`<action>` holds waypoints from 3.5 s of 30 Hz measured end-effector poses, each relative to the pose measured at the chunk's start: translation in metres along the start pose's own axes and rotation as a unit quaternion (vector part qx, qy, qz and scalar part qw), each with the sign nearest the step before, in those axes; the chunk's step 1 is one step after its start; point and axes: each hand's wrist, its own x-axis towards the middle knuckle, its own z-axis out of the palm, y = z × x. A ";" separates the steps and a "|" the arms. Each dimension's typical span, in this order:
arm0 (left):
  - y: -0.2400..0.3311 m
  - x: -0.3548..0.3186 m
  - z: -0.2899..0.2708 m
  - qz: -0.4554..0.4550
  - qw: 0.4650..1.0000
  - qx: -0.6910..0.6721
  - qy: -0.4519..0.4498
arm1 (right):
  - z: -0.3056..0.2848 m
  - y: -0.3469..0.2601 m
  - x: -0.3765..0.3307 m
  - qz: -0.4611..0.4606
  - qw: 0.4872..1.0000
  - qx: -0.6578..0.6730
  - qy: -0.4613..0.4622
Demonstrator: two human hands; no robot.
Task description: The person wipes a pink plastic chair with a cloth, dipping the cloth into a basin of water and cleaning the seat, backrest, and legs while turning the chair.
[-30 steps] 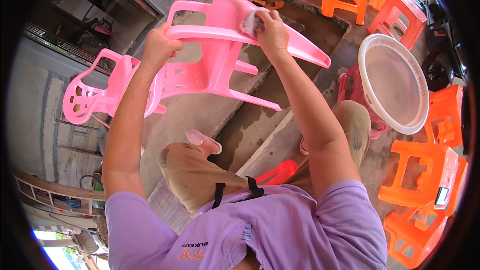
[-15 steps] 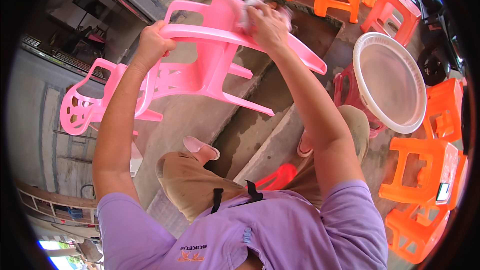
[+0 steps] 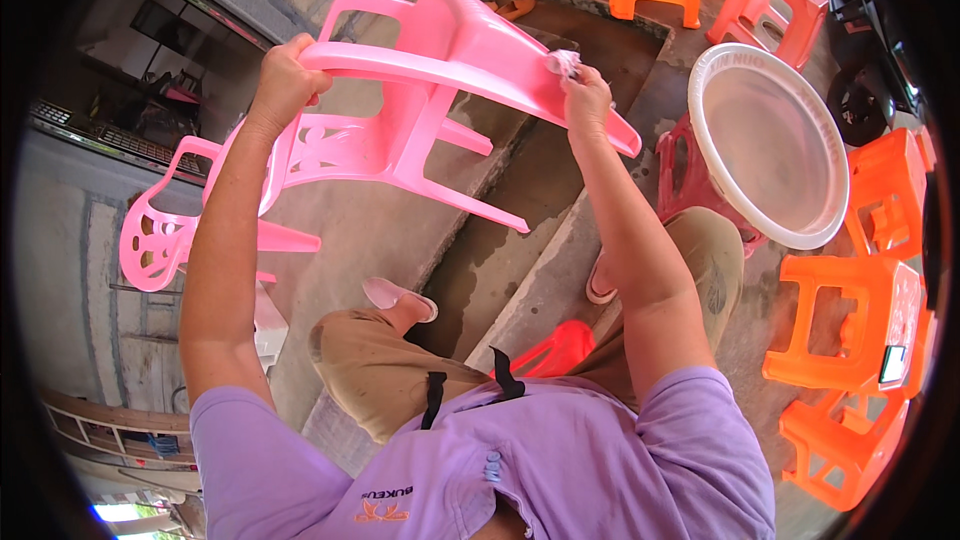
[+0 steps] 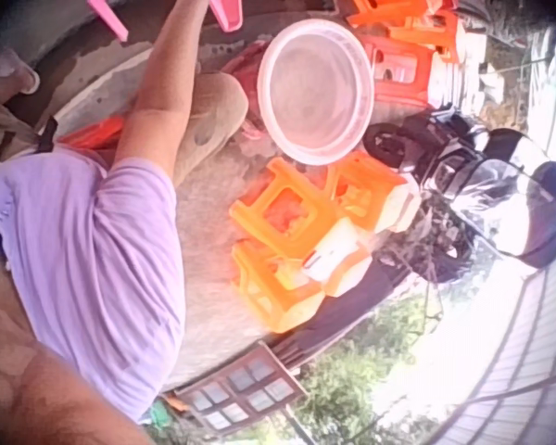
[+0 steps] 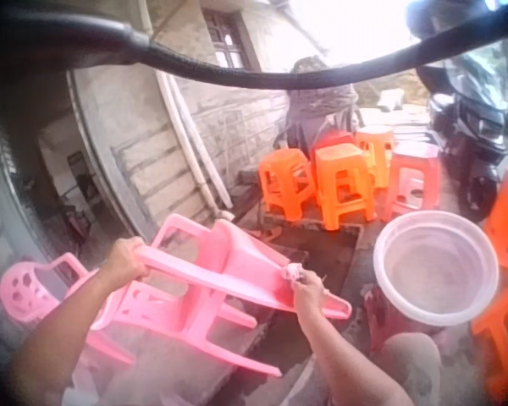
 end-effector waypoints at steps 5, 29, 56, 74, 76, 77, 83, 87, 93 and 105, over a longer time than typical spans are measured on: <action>0.007 0.008 0.002 0.016 1.000 -0.001 -0.011 | 0.025 -0.078 -0.032 -0.213 0.970 0.101 -0.064; -0.009 0.030 -0.003 0.016 1.000 -0.004 -0.012 | 0.024 -0.033 -0.015 -0.252 0.951 -0.174 0.037; 0.004 0.040 0.005 0.048 0.998 0.000 -0.026 | -0.031 0.026 -0.039 -0.128 0.971 -0.179 0.099; 0.014 0.028 0.011 0.007 1.000 -0.014 -0.001 | 0.010 -0.066 -0.056 -0.146 0.981 -0.116 -0.055; 0.017 0.022 0.011 0.002 1.000 -0.006 -0.008 | 0.031 -0.115 -0.069 -0.170 0.976 -0.057 -0.127; 0.018 0.019 0.012 -0.001 1.000 -0.005 -0.004 | 0.039 -0.132 -0.077 -0.183 0.970 -0.036 -0.155; 0.034 0.012 0.022 0.033 0.999 0.007 -0.012 | 0.020 -0.079 -0.079 -0.361 0.923 -0.082 -0.105; 0.021 0.015 0.019 0.021 1.000 0.001 -0.003 | -0.023 -0.022 -0.078 -0.323 0.928 -0.170 -0.078; 0.033 0.008 0.023 0.021 1.000 0.020 -0.002 | -0.065 0.032 -0.073 -0.219 0.918 -0.329 -0.015; 0.077 -0.020 0.063 0.057 0.996 0.063 -0.003 | -0.018 -0.112 -0.143 -0.362 0.899 -0.247 0.011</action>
